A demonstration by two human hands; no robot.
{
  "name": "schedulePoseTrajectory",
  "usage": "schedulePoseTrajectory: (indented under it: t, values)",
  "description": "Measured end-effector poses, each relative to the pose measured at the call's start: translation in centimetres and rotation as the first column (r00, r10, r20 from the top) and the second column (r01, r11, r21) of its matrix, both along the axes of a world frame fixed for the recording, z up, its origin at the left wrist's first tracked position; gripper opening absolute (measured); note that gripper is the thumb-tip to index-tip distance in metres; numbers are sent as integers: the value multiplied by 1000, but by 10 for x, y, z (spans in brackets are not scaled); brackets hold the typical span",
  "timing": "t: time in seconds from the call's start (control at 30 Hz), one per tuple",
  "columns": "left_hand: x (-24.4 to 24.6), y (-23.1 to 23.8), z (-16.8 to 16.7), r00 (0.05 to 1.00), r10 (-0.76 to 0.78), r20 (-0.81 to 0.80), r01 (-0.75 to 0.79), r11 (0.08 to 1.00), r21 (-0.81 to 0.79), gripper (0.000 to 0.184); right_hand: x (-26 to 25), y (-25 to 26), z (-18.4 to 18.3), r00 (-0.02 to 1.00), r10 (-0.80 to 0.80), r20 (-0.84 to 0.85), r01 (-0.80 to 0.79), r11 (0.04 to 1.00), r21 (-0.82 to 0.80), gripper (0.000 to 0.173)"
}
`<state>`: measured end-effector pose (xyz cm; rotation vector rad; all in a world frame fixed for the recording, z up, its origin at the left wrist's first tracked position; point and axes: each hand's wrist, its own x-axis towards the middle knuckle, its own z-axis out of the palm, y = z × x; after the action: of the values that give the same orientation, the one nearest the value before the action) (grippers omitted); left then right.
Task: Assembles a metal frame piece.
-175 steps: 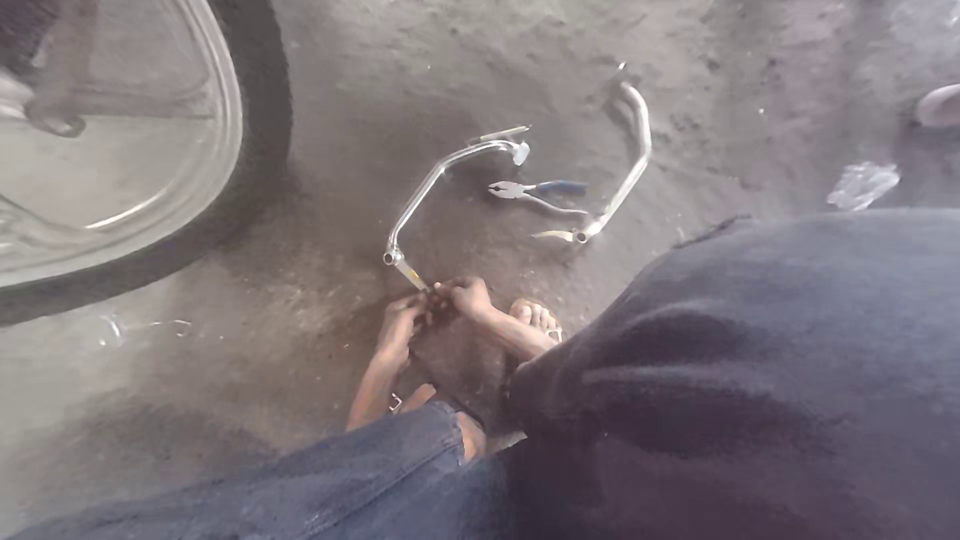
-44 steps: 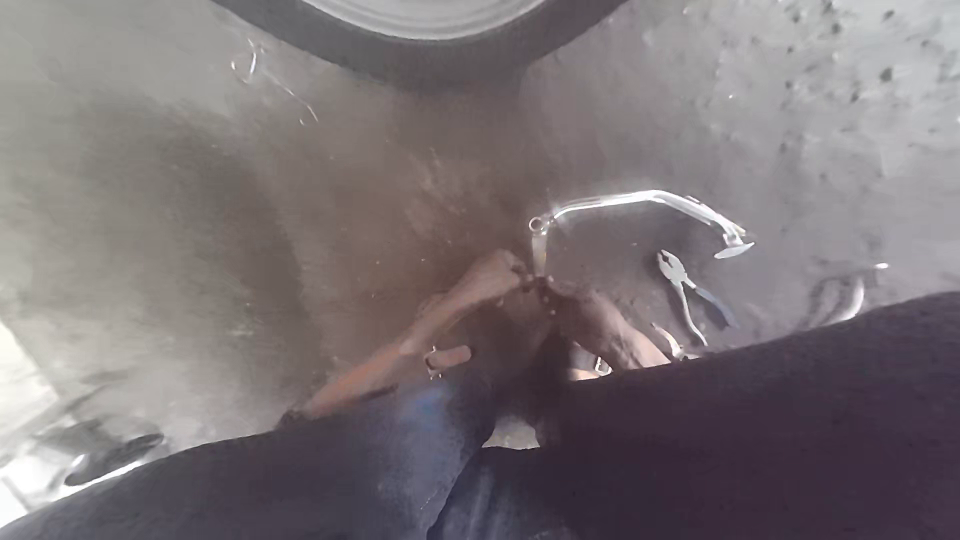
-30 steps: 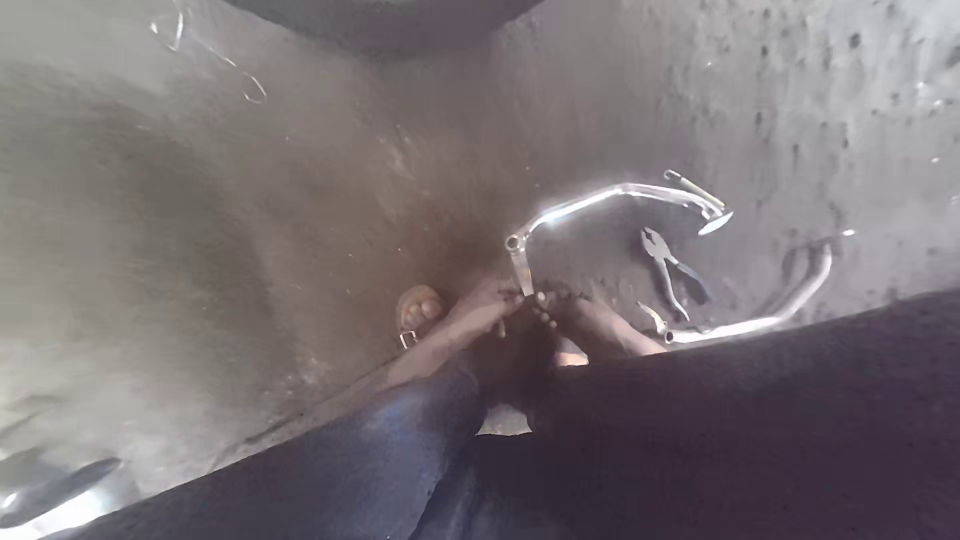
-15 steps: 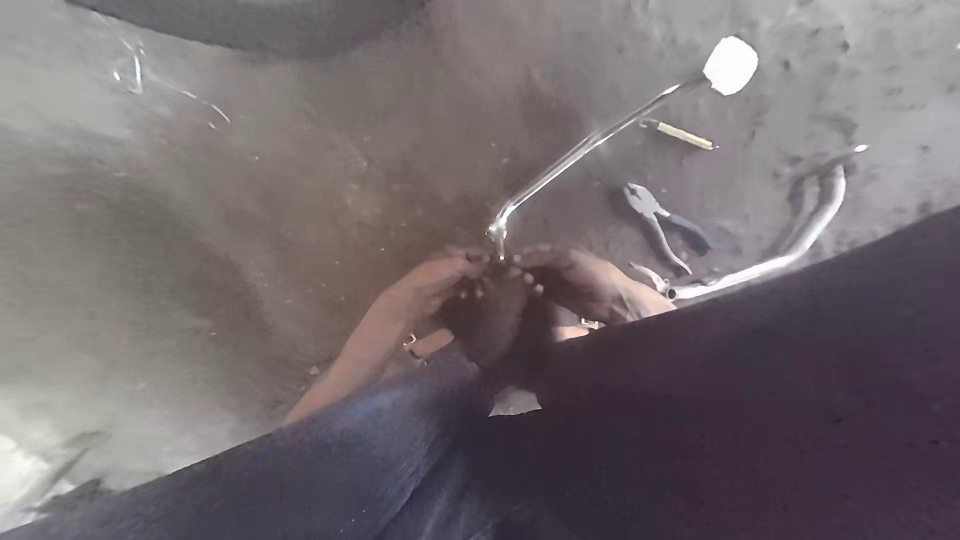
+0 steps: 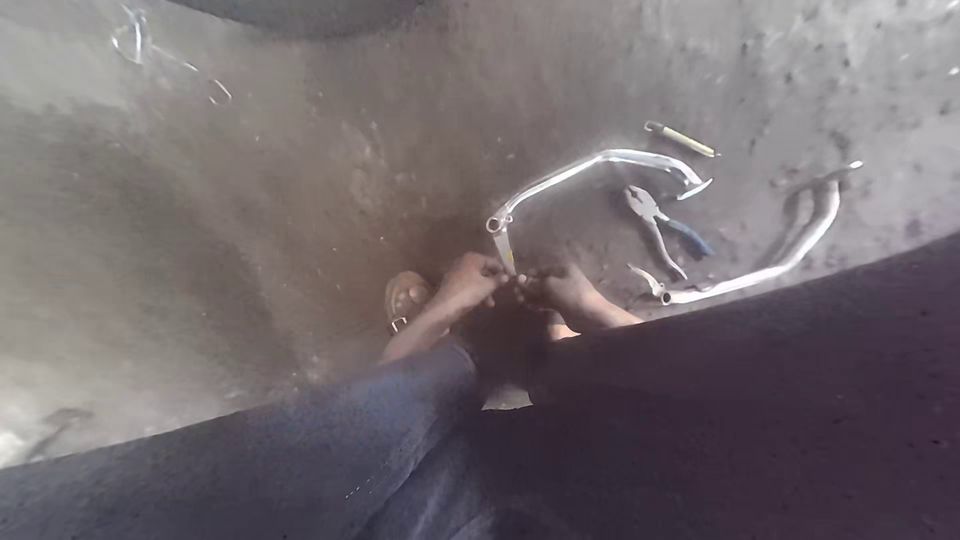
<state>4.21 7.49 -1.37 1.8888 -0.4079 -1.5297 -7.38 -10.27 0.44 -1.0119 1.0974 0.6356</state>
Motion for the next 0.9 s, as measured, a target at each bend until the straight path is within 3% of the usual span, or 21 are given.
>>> schedulePoseTrajectory:
  t: [0.13,0.2,0.27,0.37,0.47,0.57,0.7,0.77,0.9]
  values:
    - [3,-2,-15,985,32,-167,-20,997,70,27,7,9,1,999,12,52,-7,995,-99,18]
    - [11,-21,-2,971,55,-234,-10,982,189,24,6,9,3,996,26,86,-17,993,-113,16]
    - [16,-29,-1,955,94,-281,-23,969,248,22,1,5,4,971,173,165,-131,962,-239,15]
    - [19,-29,-3,943,132,-306,-48,962,268,21,-16,0,-12,854,455,250,-214,747,-629,18]
    - [10,-13,-12,942,159,-296,-106,977,187,20,-28,-4,-16,715,674,184,-260,501,-826,17]
    - [10,-8,-21,934,142,-329,-93,983,158,21,-37,0,-24,468,871,148,-314,320,-894,14]
    - [10,-13,-25,933,162,-321,-101,975,199,19,-35,7,-32,186,982,39,-212,79,-974,19]
    - [9,-11,-25,934,174,-312,-112,972,206,18,-34,10,-37,126,992,-9,-190,15,-982,19]
    - [7,-11,-30,932,180,-315,-121,972,199,20,-34,12,-37,103,991,-90,-209,-66,-976,20]
